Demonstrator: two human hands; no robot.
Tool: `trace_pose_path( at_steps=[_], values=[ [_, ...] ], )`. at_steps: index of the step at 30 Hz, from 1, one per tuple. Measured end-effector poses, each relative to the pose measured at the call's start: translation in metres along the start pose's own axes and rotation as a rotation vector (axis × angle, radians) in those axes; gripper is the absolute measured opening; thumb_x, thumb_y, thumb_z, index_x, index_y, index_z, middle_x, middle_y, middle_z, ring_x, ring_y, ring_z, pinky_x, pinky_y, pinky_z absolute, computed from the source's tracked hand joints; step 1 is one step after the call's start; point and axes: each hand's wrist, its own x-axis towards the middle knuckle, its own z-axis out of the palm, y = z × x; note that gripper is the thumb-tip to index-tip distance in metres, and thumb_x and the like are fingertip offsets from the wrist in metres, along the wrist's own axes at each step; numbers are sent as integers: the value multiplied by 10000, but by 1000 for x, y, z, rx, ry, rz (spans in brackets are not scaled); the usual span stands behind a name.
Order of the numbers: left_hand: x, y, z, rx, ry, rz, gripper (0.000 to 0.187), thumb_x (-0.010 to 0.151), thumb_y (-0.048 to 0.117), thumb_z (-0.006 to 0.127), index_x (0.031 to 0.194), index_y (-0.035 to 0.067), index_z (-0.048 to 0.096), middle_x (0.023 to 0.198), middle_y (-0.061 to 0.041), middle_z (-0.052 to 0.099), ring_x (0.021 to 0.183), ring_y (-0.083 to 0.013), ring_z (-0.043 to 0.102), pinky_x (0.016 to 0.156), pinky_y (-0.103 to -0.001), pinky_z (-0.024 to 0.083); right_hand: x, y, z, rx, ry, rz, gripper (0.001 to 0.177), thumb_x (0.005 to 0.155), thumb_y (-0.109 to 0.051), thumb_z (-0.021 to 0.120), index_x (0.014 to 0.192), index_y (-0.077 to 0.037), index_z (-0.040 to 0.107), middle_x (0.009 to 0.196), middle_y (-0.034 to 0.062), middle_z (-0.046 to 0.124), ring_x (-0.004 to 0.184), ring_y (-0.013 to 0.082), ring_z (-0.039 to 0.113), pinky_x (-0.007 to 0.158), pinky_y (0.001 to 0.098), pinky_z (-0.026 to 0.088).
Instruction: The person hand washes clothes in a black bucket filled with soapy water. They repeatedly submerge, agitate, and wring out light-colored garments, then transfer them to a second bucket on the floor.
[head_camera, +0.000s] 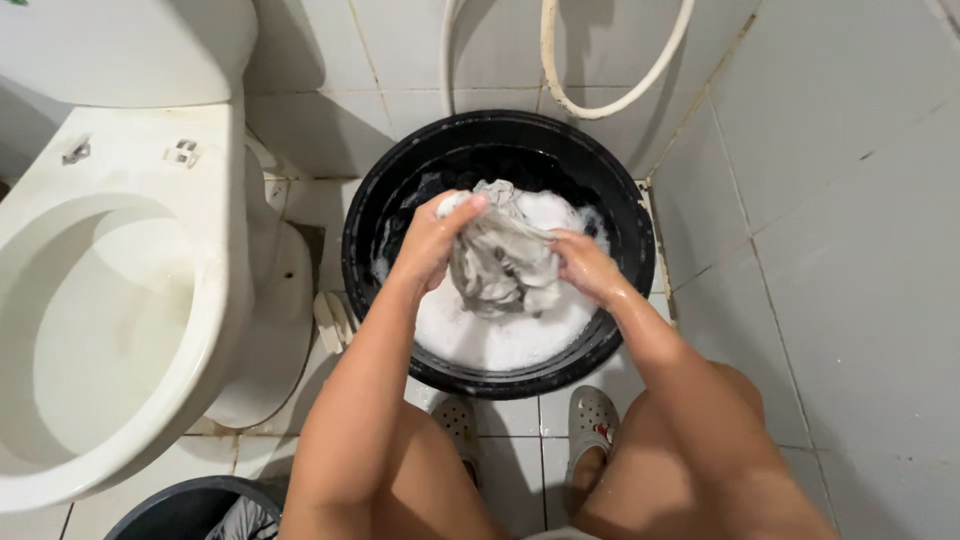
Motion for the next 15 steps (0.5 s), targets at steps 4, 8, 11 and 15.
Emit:
trace_pose_path(
  at_steps=[4, 8, 11, 15],
  values=[
    [-11, 10, 4, 540, 216, 112, 191, 845, 196, 728, 914, 20, 755, 796, -75, 729, 735, -196, 668, 685, -352, 538, -18, -31, -14, 89, 85, -398, 250, 1027, -84, 483, 1199, -67, 663, 1052, 6, 651, 993, 109, 597, 879, 262, 503],
    [-15, 5, -8, 1005, 337, 173, 263, 835, 292, 677, 958, 83, 778, 820, -185, 753, 797, -315, 747, 769, -396, 573, -40, -67, -23, 398, -129, -321, 320, 877, -36, 595, 1126, -234, 628, 1013, 18, 678, 944, 128, 652, 837, 286, 541],
    [-13, -6, -20, 1139, 271, 125, 264, 849, 270, 629, 965, 101, 795, 881, -237, 733, 892, -413, 718, 839, -453, 561, -48, -78, -29, -614, 75, -747, 164, 893, -58, 744, 1004, -156, 813, 955, 80, 626, 935, 246, 630, 853, 398, 510],
    [-9, -35, -23, 1249, 186, 132, 242, 849, 237, 638, 959, 74, 778, 884, -250, 723, 892, -422, 714, 838, -466, 562, -49, -48, -26, -982, 365, -515, 265, 853, -124, 752, 1078, -257, 800, 991, 101, 571, 905, 308, 623, 814, 446, 534]
  ],
)
